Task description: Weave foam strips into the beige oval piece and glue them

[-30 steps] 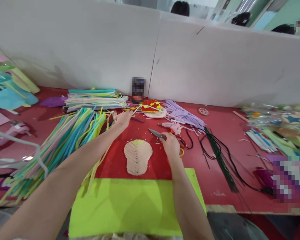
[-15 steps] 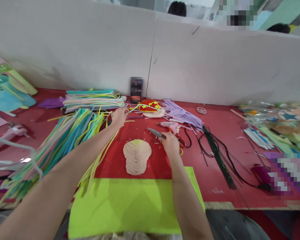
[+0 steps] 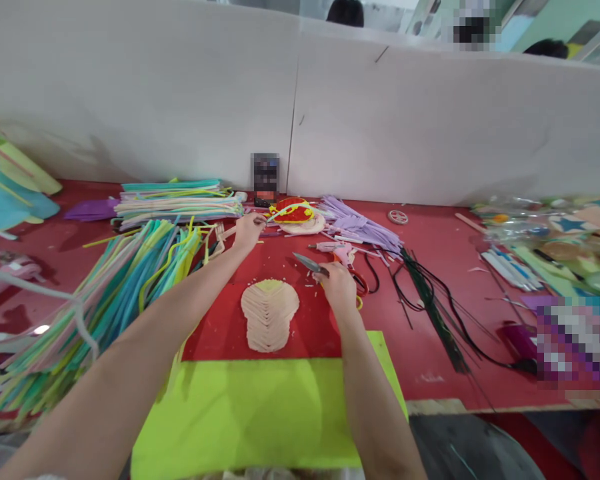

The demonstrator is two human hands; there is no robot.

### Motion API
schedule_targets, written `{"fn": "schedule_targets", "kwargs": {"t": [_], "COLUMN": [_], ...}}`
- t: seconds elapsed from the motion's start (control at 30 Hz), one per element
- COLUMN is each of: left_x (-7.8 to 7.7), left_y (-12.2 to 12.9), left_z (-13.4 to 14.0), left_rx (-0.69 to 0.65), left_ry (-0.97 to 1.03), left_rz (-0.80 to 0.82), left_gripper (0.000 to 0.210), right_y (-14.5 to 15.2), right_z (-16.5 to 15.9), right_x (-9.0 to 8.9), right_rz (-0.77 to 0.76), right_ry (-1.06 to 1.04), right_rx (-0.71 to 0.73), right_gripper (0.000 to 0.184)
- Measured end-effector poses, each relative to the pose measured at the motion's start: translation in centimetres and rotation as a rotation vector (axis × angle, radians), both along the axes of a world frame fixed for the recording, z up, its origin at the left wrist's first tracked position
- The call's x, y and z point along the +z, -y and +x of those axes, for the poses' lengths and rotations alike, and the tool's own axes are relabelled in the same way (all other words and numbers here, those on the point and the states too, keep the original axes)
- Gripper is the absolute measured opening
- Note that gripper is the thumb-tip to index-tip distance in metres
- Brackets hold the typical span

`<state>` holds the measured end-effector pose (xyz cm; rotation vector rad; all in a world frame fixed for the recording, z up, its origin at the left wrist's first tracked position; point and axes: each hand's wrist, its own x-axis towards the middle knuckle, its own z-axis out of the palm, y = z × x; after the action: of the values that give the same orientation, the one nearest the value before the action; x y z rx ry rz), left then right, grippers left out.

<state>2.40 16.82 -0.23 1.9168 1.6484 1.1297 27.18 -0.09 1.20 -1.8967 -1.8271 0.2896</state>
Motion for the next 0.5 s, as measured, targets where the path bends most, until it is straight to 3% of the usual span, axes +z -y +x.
{"fn": "schedule_targets", "kwargs": {"t": [0.23, 0.37, 0.5], "left_x": [1.4, 2.0, 1.5], "left_y": [0.2, 0.8, 1.4], "left_z": [-1.3, -3.4, -5.1], "left_rx": [-0.068, -0.248, -0.366], "left_ry": [-0.218, -0.386, -0.51], "left_rz": [0.104, 0.082, 0.037], "left_gripper": [0.021, 0.015, 0.013], "right_y": [0.0, -0.2, -0.3], "right_z": [0.3, 0.8, 1.4], "right_x": [0.0, -0.3, -0.4], "right_rz": [-0.026, -0.05, -0.059], "right_ry": [0.004, 0.0, 0.012], "right_rx": [0.009, -0.004, -0.051], "right_gripper": [0.016, 0.017, 0.017]}}
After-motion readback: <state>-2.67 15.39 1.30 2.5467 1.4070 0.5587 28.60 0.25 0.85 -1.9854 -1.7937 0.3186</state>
